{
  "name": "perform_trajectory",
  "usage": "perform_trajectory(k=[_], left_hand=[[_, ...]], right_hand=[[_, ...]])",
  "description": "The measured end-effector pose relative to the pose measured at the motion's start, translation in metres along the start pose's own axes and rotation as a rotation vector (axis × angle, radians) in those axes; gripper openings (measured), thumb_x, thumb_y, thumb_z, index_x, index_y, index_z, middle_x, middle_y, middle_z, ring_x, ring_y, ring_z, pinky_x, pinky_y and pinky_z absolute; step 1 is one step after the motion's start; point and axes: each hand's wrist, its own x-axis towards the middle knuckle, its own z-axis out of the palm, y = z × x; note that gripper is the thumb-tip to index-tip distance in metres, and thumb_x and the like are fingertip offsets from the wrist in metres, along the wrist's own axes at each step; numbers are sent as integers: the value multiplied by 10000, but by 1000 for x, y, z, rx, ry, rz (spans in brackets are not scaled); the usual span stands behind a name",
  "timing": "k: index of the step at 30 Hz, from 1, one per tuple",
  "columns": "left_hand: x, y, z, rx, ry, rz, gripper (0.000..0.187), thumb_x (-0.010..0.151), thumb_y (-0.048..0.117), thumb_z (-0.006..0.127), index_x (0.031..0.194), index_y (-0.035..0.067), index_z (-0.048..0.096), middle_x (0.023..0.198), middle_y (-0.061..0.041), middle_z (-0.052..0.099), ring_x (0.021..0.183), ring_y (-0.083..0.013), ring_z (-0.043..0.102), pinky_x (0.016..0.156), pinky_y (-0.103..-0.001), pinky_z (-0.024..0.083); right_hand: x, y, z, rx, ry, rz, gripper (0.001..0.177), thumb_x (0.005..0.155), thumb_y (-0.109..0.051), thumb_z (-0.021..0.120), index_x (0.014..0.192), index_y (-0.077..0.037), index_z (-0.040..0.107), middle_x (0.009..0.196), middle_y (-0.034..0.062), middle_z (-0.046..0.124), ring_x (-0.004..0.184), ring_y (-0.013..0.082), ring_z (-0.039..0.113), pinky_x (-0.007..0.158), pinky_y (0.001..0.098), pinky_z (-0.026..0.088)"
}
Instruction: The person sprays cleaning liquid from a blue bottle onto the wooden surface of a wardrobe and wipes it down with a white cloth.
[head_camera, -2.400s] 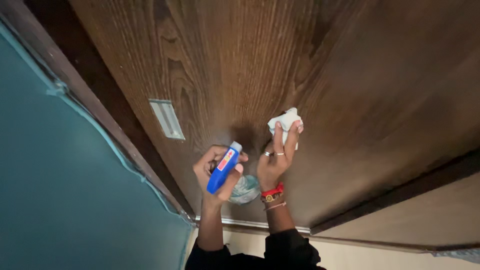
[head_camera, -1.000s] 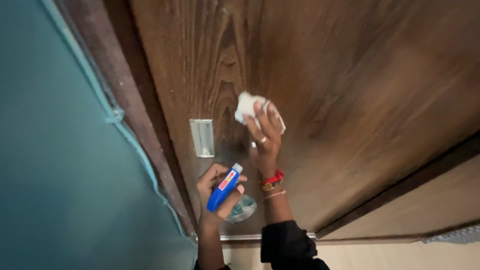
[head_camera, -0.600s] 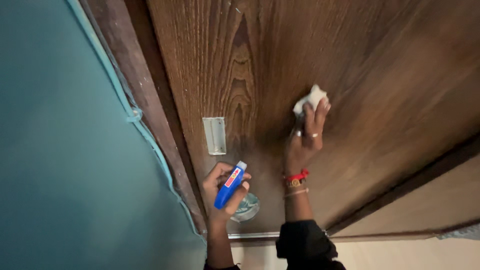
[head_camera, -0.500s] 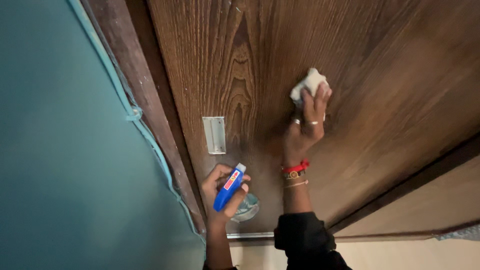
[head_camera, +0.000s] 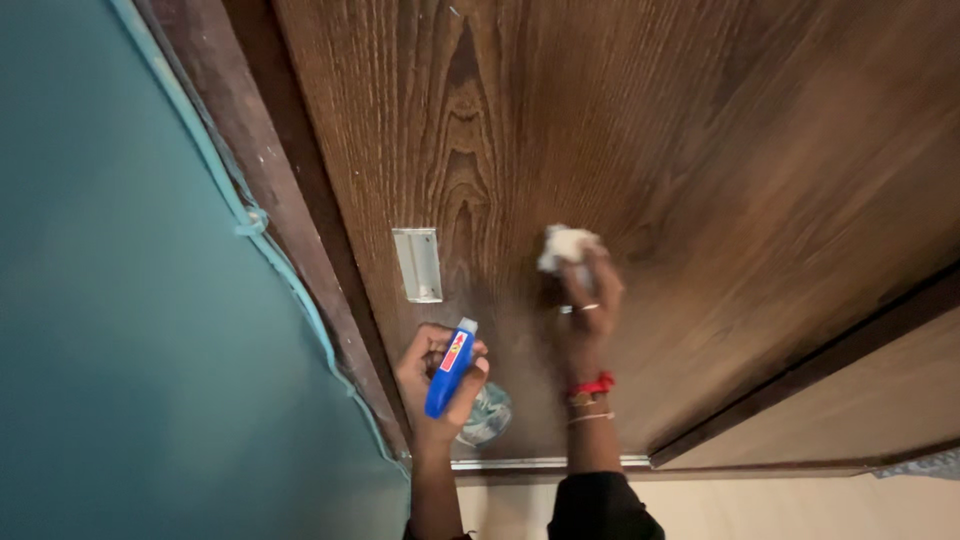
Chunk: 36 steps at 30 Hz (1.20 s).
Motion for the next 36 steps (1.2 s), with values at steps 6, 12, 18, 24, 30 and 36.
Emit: perform_trajectory(k=[6, 12, 18, 24, 30, 36], left_hand=[[0, -4, 20, -60, -37, 27, 246, 802, 34, 753, 989, 0, 597, 890, -85, 735, 759, -89, 662, 696, -230, 528], [1, -3, 33, -79, -51, 17, 275, 801, 41, 765, 984, 9, 564, 878, -90, 728, 775, -101, 685, 720, -240, 549], [0, -9, 40, -74, -101, -18, 253, 802, 42, 786, 954, 5, 588, 849, -73, 719, 725, -85, 666, 670, -224, 533], [3, -8, 51, -41, -137, 20, 244, 794, 11, 767, 965, 7, 593, 875, -57, 717, 763, -77, 663, 690, -224, 546], [-5, 3, 85, -35, -178, 67, 258, 804, 8, 769, 973, 10, 573, 875, -56, 703, 786, -85, 664, 706, -234, 536], [-15, -2, 141, -108, -225, 79, 237, 848, 30, 762, 992, 7, 575, 861, -51, 681, 775, -82, 639, 701, -239, 519]], right_hand=[[17, 27, -34, -257, 224, 320, 455, 924, 70, 782, 1344, -91, 718, 1148, 97, 671, 994, 233, 669, 872, 343, 562], [17, -2, -39, -109, 122, 230, 417, 853, 33, 805, 1247, -75, 720, 1044, 82, 708, 910, 204, 674, 803, 336, 551], [4, 0, -41, -142, 164, 390, 422, 888, -4, 805, 1296, -43, 703, 942, 58, 644, 812, 155, 607, 722, 318, 517], [3, 15, -51, -111, 398, 384, 413, 1014, -11, 733, 1407, 17, 610, 1187, 87, 631, 1052, 196, 636, 889, 350, 558], [15, 50, -84, 62, 590, 412, 400, 1089, 15, 657, 1477, 17, 560, 1288, 91, 607, 1169, 231, 661, 1028, 373, 589], [21, 101, -121, 3, 689, 527, 426, 1059, -28, 664, 1464, 61, 563, 1326, 137, 604, 1193, 252, 641, 1048, 403, 587]])
